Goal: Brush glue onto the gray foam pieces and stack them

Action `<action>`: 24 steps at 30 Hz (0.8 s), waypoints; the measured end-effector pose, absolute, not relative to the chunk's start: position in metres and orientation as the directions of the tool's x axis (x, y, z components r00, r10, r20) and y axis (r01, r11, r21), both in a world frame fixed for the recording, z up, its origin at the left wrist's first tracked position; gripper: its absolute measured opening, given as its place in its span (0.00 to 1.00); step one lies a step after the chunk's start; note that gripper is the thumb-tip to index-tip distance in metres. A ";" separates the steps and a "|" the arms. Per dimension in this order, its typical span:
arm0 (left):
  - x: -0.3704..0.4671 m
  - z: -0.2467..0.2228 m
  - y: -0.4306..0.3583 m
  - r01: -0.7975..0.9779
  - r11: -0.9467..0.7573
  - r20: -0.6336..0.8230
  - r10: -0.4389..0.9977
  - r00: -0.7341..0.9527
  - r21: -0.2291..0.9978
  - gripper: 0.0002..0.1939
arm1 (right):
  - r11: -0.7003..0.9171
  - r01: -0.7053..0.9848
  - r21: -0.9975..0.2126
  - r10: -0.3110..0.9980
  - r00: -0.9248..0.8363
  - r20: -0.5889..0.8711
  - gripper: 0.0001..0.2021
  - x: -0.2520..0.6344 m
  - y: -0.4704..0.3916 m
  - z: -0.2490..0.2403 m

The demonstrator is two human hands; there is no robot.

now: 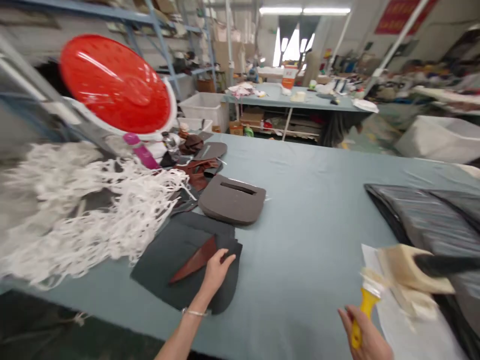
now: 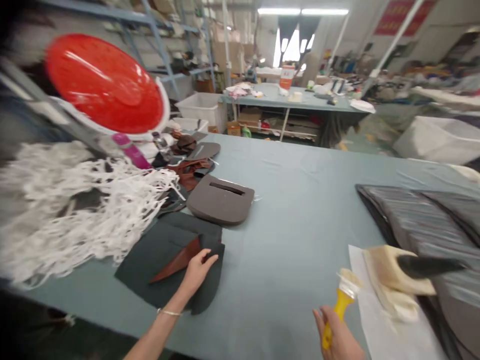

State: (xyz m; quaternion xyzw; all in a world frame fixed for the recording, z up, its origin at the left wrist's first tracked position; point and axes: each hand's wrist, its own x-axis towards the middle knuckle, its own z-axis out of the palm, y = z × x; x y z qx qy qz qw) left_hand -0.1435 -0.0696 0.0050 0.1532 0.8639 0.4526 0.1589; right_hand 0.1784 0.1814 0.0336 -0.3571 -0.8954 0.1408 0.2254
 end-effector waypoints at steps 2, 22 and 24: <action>-0.145 0.009 -0.033 0.148 0.470 -0.133 0.513 -0.848 0.870 0.23 | 0.683 0.594 -0.425 0.721 -0.642 0.262 0.19 0.182 0.176 0.040; -0.006 -0.059 0.128 0.851 0.463 0.164 0.846 -0.508 0.250 0.28 | 0.028 0.697 -0.716 0.976 0.137 0.171 0.19 0.286 0.242 0.059; 0.010 -0.057 0.139 0.810 0.540 0.180 0.794 -0.581 0.229 0.29 | -0.027 0.653 -0.757 0.961 0.225 0.160 0.21 0.296 0.268 0.064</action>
